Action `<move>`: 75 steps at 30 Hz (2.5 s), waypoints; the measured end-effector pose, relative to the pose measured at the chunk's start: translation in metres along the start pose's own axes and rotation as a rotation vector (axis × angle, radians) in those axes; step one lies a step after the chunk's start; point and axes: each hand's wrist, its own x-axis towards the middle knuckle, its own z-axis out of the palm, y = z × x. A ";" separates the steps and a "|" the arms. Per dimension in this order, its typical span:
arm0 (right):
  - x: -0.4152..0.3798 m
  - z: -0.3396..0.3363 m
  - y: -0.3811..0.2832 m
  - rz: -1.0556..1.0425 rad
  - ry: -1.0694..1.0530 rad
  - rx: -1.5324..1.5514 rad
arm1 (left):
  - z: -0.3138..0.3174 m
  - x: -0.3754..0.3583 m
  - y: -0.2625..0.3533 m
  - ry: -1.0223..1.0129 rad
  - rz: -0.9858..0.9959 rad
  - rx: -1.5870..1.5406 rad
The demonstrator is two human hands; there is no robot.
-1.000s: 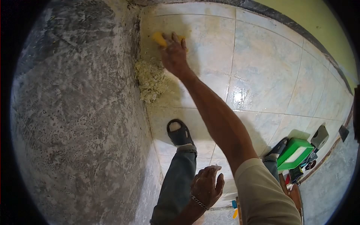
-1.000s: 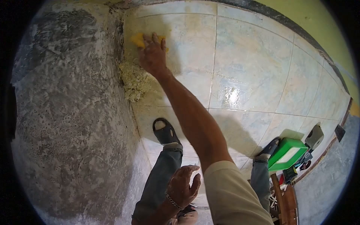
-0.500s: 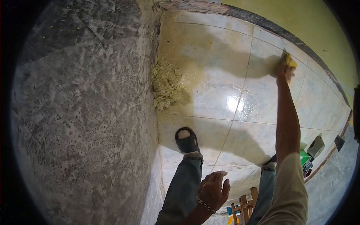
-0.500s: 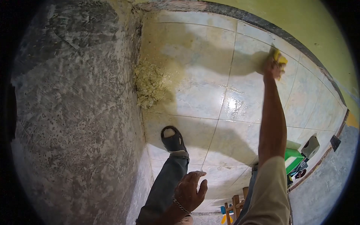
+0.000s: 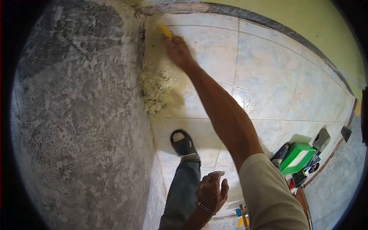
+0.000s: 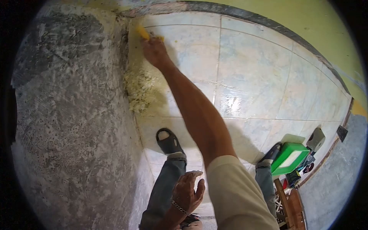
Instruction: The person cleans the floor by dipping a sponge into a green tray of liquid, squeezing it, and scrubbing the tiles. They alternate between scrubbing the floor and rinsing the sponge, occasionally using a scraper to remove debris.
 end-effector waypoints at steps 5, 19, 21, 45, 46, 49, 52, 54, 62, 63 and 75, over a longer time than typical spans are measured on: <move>-0.065 -0.193 0.063 0.578 -0.166 0.895 | 0.008 0.002 0.008 -0.065 -0.009 0.011; -0.187 -0.216 0.334 0.620 0.663 -0.954 | 0.020 0.002 0.008 -0.088 -0.033 -0.005; -0.146 -0.130 0.258 0.352 0.531 -0.562 | 0.023 0.001 0.008 -0.091 -0.035 0.006; -0.353 -0.509 0.367 0.638 0.345 -0.775 | 0.088 -0.010 0.034 -0.168 0.057 0.141; -0.363 -0.507 0.388 0.516 0.293 -0.709 | 0.090 -0.011 0.032 -0.185 0.046 0.153; -0.351 -0.476 0.380 0.214 0.039 -0.540 | 0.095 -0.010 0.025 -0.221 0.011 0.205; -0.333 -0.435 0.332 0.596 0.112 -0.766 | 0.094 -0.007 0.033 -0.234 -0.008 0.247; -0.368 -0.439 0.373 0.502 0.252 -0.707 | 0.090 0.000 0.043 -0.226 0.011 0.258; -0.389 -0.519 0.572 0.666 0.026 -1.926 | 0.070 0.006 0.031 -0.217 0.003 0.273; -0.313 -0.499 0.499 0.820 0.385 -1.004 | 0.068 0.005 0.028 -0.228 0.000 0.271; -0.258 -0.081 0.066 -0.396 -0.273 -0.015 | 0.081 -0.012 0.017 -0.131 -0.027 0.218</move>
